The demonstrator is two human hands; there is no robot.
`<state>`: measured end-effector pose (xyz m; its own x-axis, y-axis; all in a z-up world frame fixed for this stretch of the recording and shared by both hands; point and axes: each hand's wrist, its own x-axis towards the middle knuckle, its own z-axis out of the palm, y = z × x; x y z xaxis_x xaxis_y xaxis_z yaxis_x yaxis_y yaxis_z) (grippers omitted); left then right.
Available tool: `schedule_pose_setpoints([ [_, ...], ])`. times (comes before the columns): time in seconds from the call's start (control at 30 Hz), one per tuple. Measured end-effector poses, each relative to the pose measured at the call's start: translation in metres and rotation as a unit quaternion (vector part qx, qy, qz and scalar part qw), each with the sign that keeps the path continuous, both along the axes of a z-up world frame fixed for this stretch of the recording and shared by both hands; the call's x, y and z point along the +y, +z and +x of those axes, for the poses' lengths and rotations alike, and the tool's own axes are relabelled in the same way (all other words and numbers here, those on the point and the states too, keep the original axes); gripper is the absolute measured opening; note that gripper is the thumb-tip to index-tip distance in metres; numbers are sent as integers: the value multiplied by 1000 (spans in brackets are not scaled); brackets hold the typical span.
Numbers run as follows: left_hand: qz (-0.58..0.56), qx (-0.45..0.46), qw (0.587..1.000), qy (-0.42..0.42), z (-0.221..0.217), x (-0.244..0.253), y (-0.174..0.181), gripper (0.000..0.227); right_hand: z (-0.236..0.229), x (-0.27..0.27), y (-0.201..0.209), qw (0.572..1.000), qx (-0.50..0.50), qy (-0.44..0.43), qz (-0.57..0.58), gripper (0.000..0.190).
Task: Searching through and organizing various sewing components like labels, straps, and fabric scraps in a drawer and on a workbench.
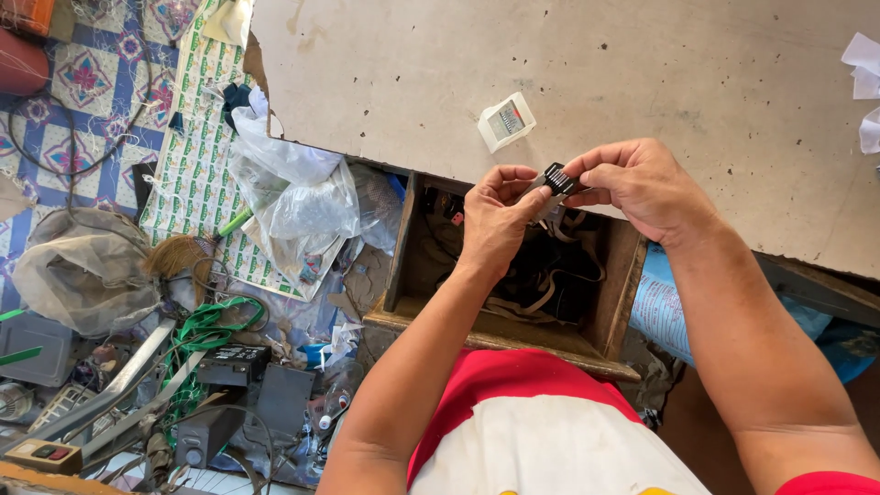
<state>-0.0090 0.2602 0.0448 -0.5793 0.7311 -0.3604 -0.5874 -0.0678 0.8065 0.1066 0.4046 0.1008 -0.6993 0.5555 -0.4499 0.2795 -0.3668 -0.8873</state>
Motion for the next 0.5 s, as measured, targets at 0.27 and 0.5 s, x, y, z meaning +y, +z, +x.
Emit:
schedule_pose_setpoints([
  [0.27,-9,-3,1000,5,1,1,-7,30,-6,-10,9,998,-6,-13,62,21],
  [0.5,-79,101,991,-42,1,-1,0,29,1,-13,-22,997,-5,-23,73,25],
])
